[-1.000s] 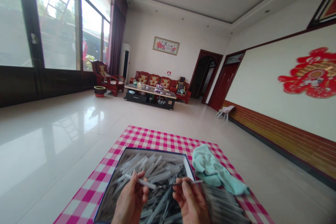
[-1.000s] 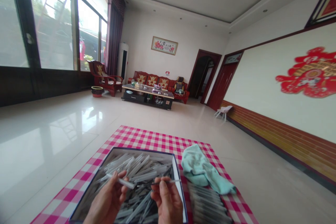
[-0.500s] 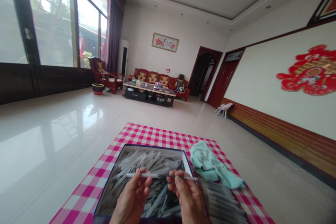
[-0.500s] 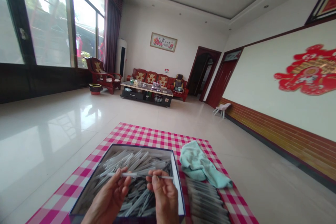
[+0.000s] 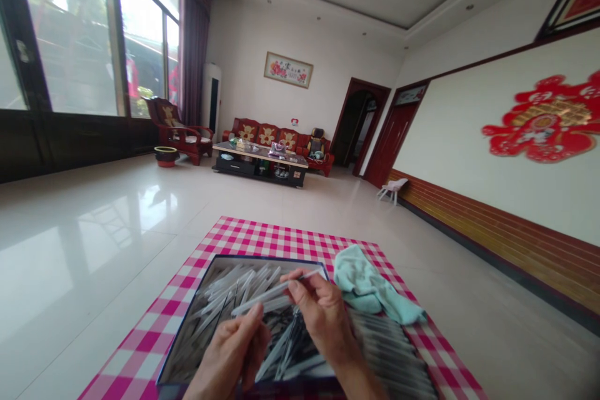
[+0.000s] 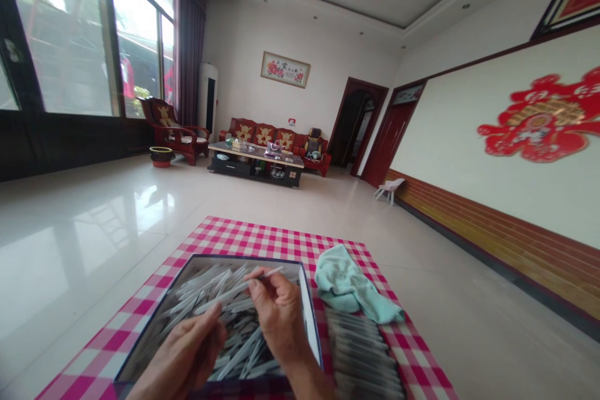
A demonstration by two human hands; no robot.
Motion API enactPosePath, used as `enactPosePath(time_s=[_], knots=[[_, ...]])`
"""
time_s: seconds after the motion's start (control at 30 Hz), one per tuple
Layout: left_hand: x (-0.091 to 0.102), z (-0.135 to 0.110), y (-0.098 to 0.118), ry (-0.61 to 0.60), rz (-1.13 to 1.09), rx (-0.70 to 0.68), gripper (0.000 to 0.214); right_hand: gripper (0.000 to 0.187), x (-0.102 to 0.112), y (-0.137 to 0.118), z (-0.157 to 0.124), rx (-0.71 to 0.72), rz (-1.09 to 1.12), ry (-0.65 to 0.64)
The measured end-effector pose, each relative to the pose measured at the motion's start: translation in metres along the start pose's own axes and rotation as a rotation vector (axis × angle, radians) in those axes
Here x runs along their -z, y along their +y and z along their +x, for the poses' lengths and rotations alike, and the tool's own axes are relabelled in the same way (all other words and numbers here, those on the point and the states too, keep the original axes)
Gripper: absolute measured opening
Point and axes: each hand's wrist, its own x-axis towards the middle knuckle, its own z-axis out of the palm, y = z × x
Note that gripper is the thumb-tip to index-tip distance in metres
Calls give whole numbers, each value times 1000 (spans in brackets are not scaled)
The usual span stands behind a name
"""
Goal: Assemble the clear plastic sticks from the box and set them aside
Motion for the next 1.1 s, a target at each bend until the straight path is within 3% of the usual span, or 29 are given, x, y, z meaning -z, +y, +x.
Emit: enactPosePath(time_s=[0.1, 0.17, 0.3, 0.4, 0.5, 0.57, 0.63, 0.9, 1.1], knots=[[7, -4, 5, 140, 479, -535, 23, 20, 16, -12, 11, -77, -11, -92], [6, -3, 4, 148, 556, -629, 32, 17, 17, -18, 12, -143, 8, -188], [-1, 1, -10, -126, 422, -433, 45, 10, 3, -20, 6, -196, 13, -338], [-1, 4, -20, -157, 331, -401, 49, 18, 9, -17, 8, -138, -157, -442], [3, 6, -24, -150, 301, -411, 48, 19, 37, -6, 19, 23, -711, -410], [5, 7, -23, -158, 266, -409, 46, 22, 56, 9, 23, 58, -1175, -471], [6, 7, -22, -155, 226, -406, 43, 22, 68, 27, 20, 24, -1329, -509], [2, 2, -15, -144, 215, -304, 47, 31, 73, 90, -5, 24, -1557, -622], [-3, -2, -12, -169, 220, -292, 53, 33, 74, 104, -6, 33, -1648, -647]])
